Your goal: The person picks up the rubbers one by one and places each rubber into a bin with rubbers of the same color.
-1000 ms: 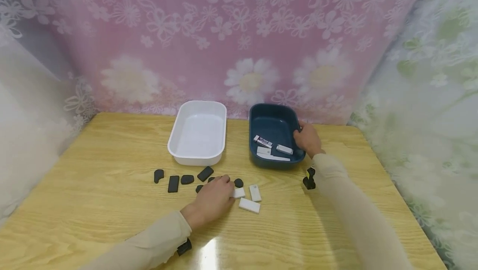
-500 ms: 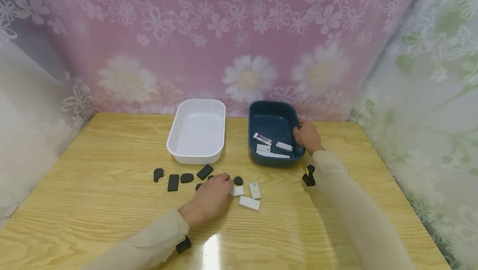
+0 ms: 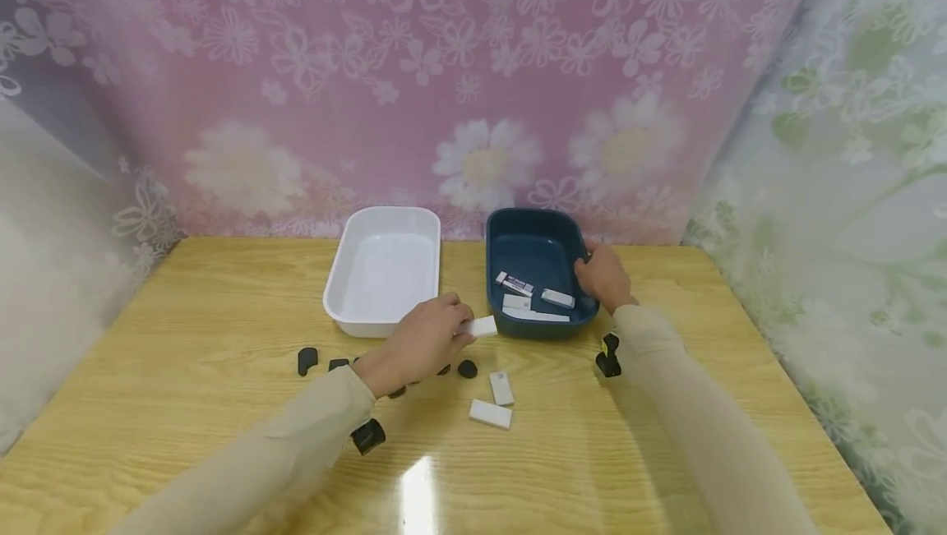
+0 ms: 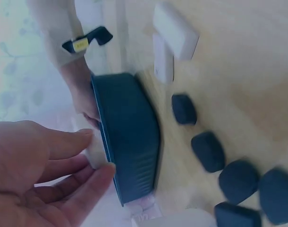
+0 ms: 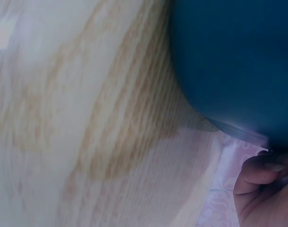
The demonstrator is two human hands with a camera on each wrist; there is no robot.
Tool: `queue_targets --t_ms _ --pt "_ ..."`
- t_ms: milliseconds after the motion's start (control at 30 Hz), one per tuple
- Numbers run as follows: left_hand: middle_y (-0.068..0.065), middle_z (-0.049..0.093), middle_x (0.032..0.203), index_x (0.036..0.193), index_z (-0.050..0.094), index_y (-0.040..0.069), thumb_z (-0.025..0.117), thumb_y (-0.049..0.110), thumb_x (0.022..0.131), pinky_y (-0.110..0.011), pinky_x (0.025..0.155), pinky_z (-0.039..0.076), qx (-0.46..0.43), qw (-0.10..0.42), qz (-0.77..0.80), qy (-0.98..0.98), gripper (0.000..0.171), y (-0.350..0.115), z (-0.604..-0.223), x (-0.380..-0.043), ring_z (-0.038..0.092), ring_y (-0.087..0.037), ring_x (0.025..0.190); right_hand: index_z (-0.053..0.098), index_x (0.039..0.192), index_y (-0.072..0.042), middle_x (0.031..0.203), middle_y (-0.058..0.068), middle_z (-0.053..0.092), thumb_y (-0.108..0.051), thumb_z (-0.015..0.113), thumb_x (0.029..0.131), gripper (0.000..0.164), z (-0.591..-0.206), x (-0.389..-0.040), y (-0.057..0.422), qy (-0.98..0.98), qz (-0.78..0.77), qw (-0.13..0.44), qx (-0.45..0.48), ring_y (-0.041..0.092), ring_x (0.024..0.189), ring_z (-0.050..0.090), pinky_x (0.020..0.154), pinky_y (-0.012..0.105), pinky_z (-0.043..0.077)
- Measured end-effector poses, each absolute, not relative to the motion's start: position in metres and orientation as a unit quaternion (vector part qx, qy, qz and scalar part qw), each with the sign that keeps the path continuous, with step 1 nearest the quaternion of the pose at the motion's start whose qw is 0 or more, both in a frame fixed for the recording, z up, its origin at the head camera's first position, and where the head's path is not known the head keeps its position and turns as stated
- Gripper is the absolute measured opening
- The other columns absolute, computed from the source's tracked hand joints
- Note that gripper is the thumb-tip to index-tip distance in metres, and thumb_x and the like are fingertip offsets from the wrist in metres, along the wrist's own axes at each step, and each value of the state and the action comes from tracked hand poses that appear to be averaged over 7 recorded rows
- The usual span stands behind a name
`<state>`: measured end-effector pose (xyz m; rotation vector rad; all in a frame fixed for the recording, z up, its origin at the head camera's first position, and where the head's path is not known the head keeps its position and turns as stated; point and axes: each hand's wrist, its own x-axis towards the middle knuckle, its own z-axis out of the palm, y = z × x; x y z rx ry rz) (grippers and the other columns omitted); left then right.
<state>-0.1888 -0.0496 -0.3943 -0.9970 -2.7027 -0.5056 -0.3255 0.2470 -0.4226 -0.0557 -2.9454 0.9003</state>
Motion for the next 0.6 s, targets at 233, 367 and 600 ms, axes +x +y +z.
queue_targets --t_ms 233,367,600 --pt "-0.005 0.059 0.090 0.099 0.068 0.005 0.070 0.016 0.088 -0.030 0.067 0.047 -0.335 0.127 -0.189 -0.914 0.015 -0.034 -0.389 -0.216 0.056 -0.017 0.076 0.031 0.148 -0.004 0.142 0.021 0.042 -0.017 0.041 0.098 0.053 -0.422 -0.322 0.246 -0.956 0.290 0.032 -0.019 0.032 0.097 0.054 0.071 0.042 0.044" --pt "-0.004 0.058 0.090 0.097 0.068 0.006 0.068 0.018 0.090 -0.029 0.070 0.046 -0.339 0.112 -0.182 -0.916 0.014 -0.024 -0.389 -0.229 0.054 -0.017 0.079 0.031 0.148 -0.003 0.144 0.021 0.040 -0.017 0.041 0.098 0.053 -0.422 -0.323 0.246 -0.957 0.287 0.028 -0.023 0.033 0.105 0.053 0.078 0.046 0.045" --pt "-0.005 0.059 0.092 0.103 0.069 0.006 0.066 0.020 0.092 -0.029 0.073 0.047 -0.350 0.100 -0.136 -0.921 0.019 -0.005 -0.390 -0.246 0.056 -0.018 0.082 0.031 0.148 -0.003 0.144 0.022 0.039 -0.018 0.041 0.098 0.053 -0.421 -0.323 0.247 -0.957 0.287 0.028 -0.027 0.037 0.124 0.045 0.090 0.055 0.042"
